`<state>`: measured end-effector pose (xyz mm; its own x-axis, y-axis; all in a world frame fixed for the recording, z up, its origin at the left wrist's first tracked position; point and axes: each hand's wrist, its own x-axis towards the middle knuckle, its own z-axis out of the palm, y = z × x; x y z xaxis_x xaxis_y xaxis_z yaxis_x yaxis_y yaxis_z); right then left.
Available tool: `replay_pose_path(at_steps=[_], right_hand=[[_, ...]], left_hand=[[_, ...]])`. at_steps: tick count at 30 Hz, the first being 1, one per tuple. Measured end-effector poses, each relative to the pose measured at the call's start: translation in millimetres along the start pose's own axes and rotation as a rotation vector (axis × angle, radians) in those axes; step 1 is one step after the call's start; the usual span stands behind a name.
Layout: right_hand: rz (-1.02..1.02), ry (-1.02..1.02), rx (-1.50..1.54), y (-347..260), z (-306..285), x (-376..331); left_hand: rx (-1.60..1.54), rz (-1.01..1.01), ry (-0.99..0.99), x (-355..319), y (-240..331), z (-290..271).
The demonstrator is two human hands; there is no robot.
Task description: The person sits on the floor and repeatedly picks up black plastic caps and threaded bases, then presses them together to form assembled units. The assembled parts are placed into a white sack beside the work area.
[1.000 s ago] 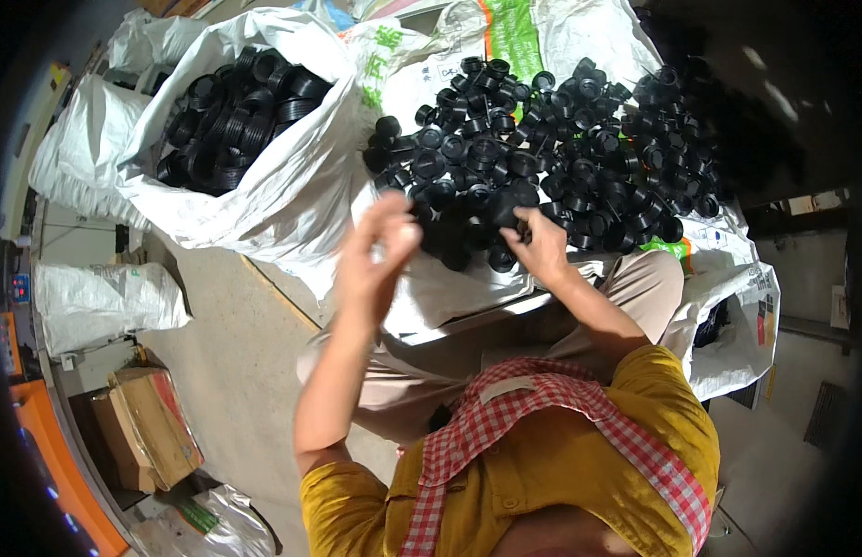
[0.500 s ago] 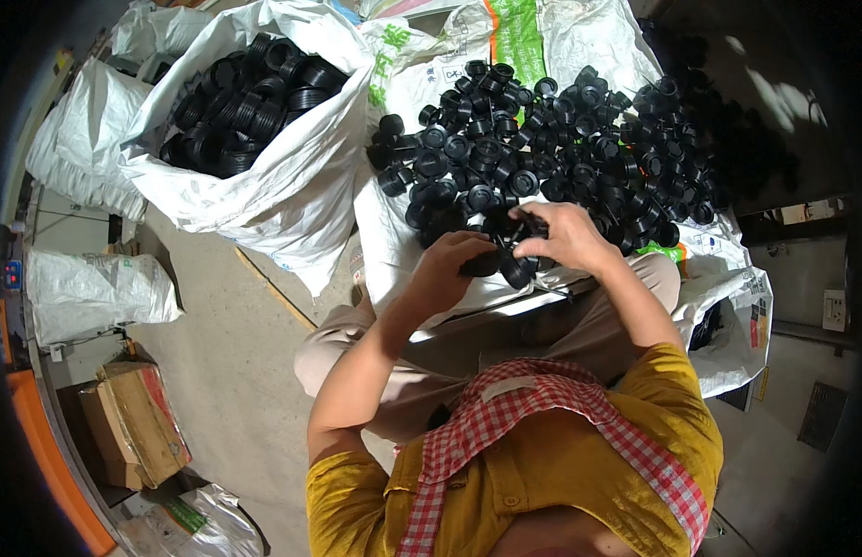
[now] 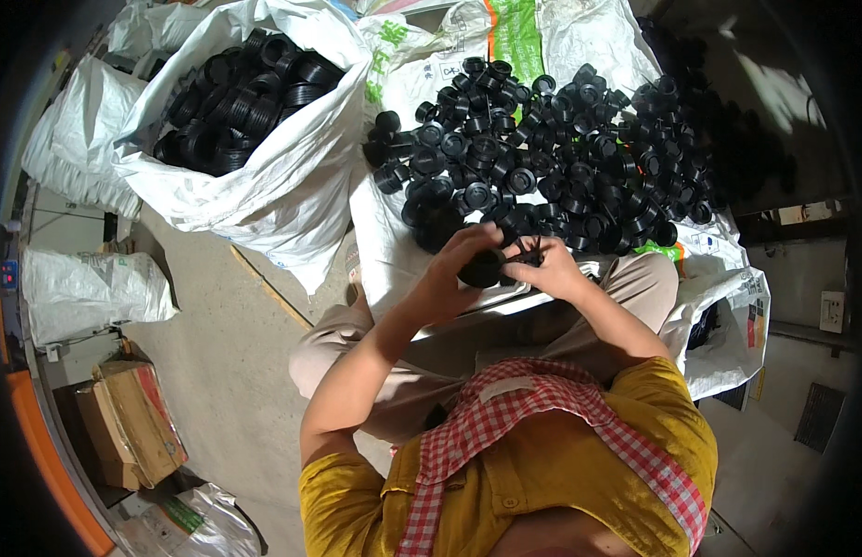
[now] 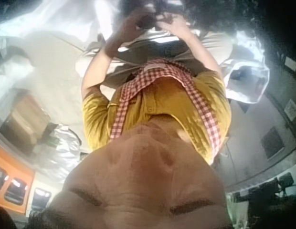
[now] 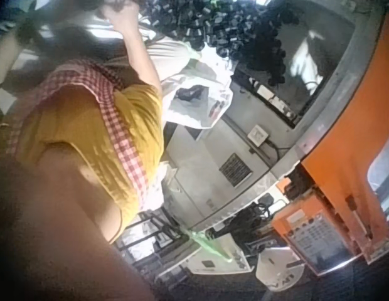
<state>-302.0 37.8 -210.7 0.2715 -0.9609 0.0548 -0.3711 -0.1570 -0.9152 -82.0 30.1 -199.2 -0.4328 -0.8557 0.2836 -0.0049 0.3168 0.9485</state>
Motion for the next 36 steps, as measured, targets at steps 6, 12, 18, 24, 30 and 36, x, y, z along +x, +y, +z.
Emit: replay_pose_path(at_steps=[6,12,18,24,30,36], right_hand=[[-0.436,0.043,-0.518,-24.6,-6.3,-0.5],[-0.252,-0.397,-0.608,-20.0,-6.7,-19.0],[0.9,-0.783,1.064,3.3,-18.5,-48.2],[0.635,-1.073,1.074,16.3,-23.6,-57.8],[0.397,-0.318,0.612,-12.3,-38.6,-70.0],[-0.173,-0.089,0.328,-42.0,-4.5,-47.2]], left_hand=[[-0.546,-0.847,-0.116,-7.6,-5.7,3.3],[0.388,-0.2,-0.502,-17.8,-12.3,6.3],[0.756,0.729,-0.326,8.4,29.9,-2.2],[0.779,0.536,-0.284,-9.3,9.5,-28.1],[-0.849,-0.15,0.269,21.0,33.7,-54.4],[-1.268,-0.745,-0.263,-40.1,27.6,34.9]])
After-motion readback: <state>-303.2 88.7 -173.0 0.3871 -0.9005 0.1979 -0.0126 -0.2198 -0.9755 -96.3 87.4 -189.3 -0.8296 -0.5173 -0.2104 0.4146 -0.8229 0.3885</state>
